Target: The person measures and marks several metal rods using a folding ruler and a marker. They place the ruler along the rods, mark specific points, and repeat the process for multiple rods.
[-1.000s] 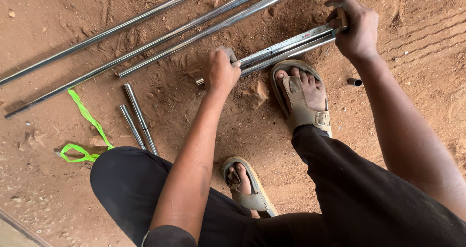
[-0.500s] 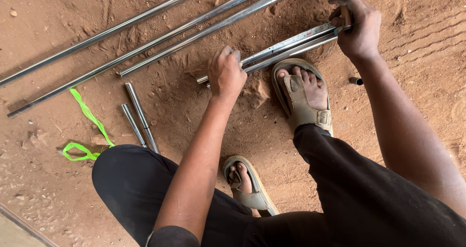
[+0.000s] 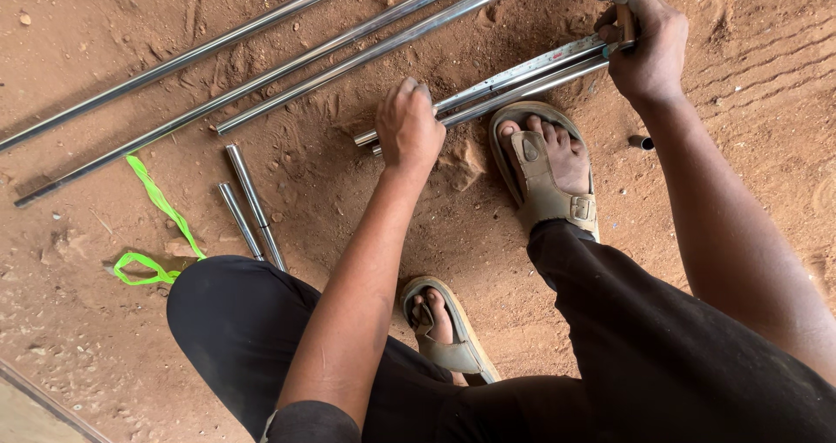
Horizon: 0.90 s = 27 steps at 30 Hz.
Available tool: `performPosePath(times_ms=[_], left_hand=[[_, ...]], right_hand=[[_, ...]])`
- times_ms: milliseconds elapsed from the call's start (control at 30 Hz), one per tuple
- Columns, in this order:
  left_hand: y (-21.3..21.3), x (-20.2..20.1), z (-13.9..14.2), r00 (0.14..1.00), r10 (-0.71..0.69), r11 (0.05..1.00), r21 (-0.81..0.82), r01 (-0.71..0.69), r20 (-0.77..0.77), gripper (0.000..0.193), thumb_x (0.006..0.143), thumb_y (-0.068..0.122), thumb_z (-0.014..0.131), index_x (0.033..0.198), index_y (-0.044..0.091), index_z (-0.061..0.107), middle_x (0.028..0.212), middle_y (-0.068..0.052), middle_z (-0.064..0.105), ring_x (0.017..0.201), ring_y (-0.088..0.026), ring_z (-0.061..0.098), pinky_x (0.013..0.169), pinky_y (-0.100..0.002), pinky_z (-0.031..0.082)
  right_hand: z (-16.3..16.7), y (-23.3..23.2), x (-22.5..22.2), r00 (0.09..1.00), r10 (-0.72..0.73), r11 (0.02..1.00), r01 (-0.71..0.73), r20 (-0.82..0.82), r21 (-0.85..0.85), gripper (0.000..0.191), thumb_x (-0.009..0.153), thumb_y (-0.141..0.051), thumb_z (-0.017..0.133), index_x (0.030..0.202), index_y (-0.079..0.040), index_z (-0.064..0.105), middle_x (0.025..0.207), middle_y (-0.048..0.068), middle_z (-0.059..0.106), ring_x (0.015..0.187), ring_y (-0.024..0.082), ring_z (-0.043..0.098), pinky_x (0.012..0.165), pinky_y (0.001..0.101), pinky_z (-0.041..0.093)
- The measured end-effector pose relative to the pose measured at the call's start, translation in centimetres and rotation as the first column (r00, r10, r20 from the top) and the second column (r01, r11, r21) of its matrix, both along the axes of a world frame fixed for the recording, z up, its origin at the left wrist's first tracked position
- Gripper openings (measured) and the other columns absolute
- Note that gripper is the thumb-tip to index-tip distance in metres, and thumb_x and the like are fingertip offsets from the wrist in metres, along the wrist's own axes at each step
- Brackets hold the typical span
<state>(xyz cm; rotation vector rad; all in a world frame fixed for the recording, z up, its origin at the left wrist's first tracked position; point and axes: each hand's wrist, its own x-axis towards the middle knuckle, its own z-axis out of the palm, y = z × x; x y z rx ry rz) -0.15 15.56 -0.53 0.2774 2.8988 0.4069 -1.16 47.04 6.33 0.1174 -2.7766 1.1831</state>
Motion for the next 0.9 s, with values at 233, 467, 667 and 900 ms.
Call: performPosePath(times_ms=[233,467,667,900], left_hand=[[0.18,-0.24,0.22,0.995,0.056,0.998,0.017,-0.057,0.083,0.016,0.072,-0.008,0.076,0.085,0.001,0.071,0.091,-0.013,0.070,0.082,-0.022,0.066,0.081,-0.040,0.057],[0.23,-0.24,0.04,0.996,0.073,0.996,0.039,-0.075,0.060,0.016,0.072,-0.011,0.073,0.080,0.002,0.071,0.086,-0.012,0.070,0.078,-0.020,0.066,0.077,-0.039,0.058],[0.18,-0.05,-0.08,0.995,0.087,0.993,0.073,-0.090,0.038,0.014,0.075,-0.010,0.072,0.080,0.003,0.071,0.084,-0.011,0.070,0.077,-0.020,0.067,0.075,-0.039,0.058],[-0.11,-0.02,-0.15,0.996,0.084,0.989,0.123,-0.086,0.024,0.014,0.076,-0.011,0.070,0.075,0.004,0.069,0.081,-0.009,0.069,0.075,-0.019,0.066,0.072,-0.038,0.057]], right_hand=[[0.00,-0.05,-0.10,1.000,-0.003,1.000,0.003,-0.003,0.020,0.043,0.091,0.021,0.066,0.125,-0.007,0.068,0.103,0.007,0.075,0.097,0.019,0.076,0.082,0.0321,0.063],[-0.13,-0.10,-0.13,1.000,-0.008,1.000,0.008,0.002,0.020,0.042,0.094,0.021,0.065,0.126,-0.007,0.068,0.104,0.007,0.075,0.099,0.018,0.076,0.083,0.0311,0.064],[-0.12,-0.05,-0.07,1.000,0.004,1.000,-0.004,-0.012,0.022,0.045,0.092,0.021,0.064,0.126,-0.007,0.067,0.101,0.008,0.075,0.099,0.018,0.076,0.084,0.0319,0.064],[-0.10,0.03,0.05,1.000,0.007,1.000,-0.007,-0.003,0.017,0.043,0.093,0.021,0.063,0.126,-0.006,0.067,0.099,0.008,0.075,0.098,0.019,0.076,0.082,0.0325,0.063]])
